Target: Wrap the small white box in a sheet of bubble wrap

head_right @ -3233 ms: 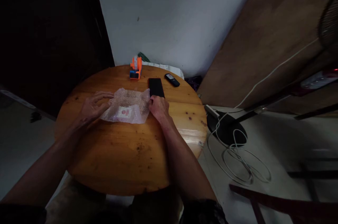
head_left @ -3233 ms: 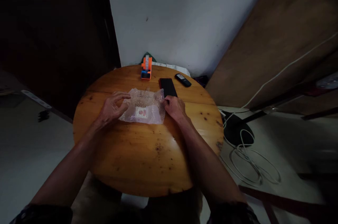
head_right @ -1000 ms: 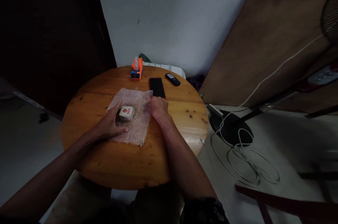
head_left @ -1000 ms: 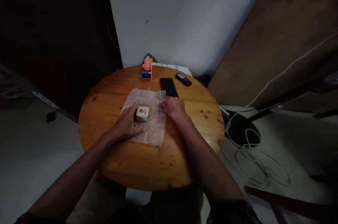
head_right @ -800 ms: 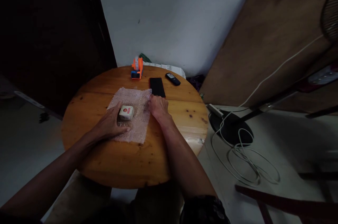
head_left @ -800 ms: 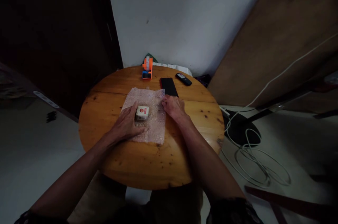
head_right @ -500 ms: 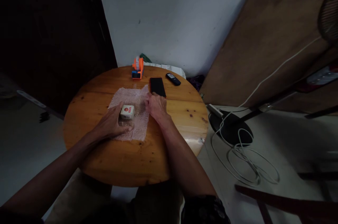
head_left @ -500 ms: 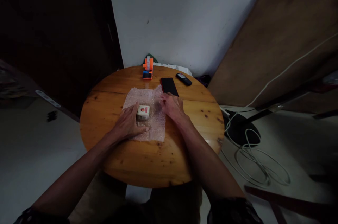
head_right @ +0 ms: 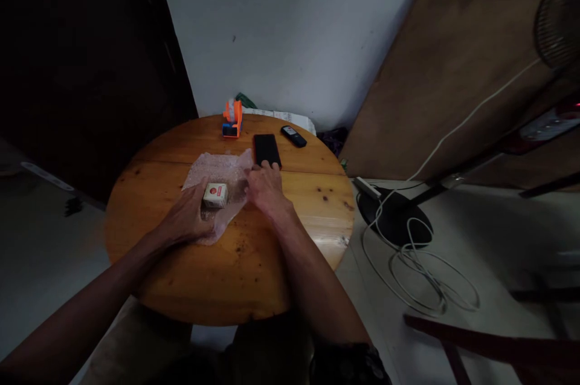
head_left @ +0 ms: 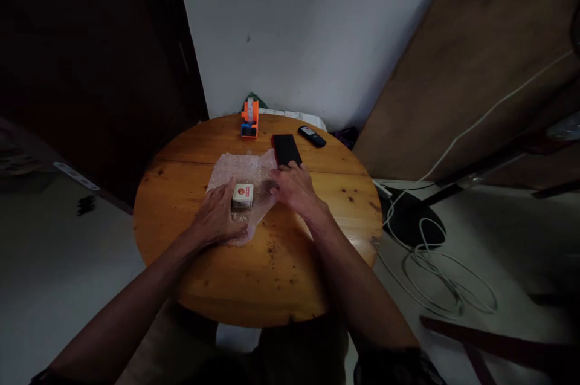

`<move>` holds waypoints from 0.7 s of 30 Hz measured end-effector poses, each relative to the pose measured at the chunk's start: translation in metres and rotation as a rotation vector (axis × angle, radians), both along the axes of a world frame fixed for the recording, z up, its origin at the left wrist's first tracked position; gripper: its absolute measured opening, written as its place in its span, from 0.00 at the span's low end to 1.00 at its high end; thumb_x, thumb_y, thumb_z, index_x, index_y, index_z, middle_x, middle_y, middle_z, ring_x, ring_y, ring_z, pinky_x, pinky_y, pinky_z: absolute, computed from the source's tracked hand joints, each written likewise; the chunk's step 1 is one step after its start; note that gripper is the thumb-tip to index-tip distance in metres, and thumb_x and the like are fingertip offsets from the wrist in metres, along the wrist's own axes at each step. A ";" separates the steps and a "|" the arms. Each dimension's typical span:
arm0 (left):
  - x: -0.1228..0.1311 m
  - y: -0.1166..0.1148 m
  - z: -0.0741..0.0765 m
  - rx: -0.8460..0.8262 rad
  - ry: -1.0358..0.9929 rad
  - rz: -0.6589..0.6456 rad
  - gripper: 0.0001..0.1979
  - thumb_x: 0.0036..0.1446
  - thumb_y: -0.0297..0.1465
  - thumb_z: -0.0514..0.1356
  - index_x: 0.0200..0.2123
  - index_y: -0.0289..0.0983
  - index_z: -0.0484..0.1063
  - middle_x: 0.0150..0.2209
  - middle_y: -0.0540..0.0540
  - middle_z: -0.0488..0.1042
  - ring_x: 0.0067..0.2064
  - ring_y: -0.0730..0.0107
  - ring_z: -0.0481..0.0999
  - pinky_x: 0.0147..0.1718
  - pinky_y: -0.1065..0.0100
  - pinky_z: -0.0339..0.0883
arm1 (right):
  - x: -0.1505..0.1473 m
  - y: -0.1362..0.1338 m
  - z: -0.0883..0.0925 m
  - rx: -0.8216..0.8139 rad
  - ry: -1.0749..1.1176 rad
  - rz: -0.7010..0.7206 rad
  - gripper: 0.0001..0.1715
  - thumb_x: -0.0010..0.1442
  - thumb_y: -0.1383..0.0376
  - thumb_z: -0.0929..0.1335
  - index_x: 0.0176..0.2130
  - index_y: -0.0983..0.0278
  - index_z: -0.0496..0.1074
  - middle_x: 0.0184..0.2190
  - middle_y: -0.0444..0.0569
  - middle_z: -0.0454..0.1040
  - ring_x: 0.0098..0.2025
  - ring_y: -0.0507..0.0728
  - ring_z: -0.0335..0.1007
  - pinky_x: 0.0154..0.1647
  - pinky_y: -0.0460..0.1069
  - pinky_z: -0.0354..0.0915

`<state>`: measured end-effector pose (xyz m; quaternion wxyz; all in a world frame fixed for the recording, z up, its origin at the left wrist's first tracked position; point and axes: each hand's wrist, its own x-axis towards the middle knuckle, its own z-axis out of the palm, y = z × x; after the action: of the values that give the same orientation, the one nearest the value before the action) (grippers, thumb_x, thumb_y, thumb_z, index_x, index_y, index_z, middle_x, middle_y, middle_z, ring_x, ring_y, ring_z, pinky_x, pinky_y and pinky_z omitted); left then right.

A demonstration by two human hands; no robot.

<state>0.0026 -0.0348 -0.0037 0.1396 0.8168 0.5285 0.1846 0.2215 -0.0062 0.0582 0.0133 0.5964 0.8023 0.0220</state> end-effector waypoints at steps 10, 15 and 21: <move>-0.001 -0.002 0.003 -0.026 0.012 -0.041 0.62 0.42 0.47 0.70 0.72 0.35 0.41 0.67 0.29 0.59 0.67 0.37 0.60 0.63 0.43 0.56 | 0.000 -0.007 0.005 -0.080 -0.010 0.111 0.18 0.61 0.67 0.68 0.51 0.62 0.76 0.50 0.56 0.79 0.56 0.66 0.67 0.55 0.58 0.57; -0.001 -0.001 0.000 0.004 -0.016 -0.074 0.62 0.41 0.45 0.70 0.72 0.37 0.38 0.65 0.30 0.62 0.65 0.39 0.62 0.61 0.44 0.58 | -0.008 -0.013 0.011 -0.092 0.239 0.225 0.21 0.63 0.66 0.65 0.56 0.60 0.71 0.52 0.51 0.78 0.54 0.60 0.71 0.53 0.51 0.60; -0.002 0.001 -0.005 0.025 -0.047 -0.092 0.63 0.41 0.44 0.71 0.72 0.38 0.37 0.65 0.31 0.63 0.66 0.40 0.62 0.61 0.44 0.58 | -0.020 -0.017 0.003 -0.150 0.349 0.264 0.34 0.61 0.55 0.70 0.62 0.66 0.65 0.50 0.56 0.77 0.50 0.62 0.73 0.49 0.52 0.62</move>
<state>0.0001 -0.0337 -0.0088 0.1499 0.8373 0.4848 0.2038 0.2018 -0.0228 0.0614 -0.0843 0.4785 0.8628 -0.1398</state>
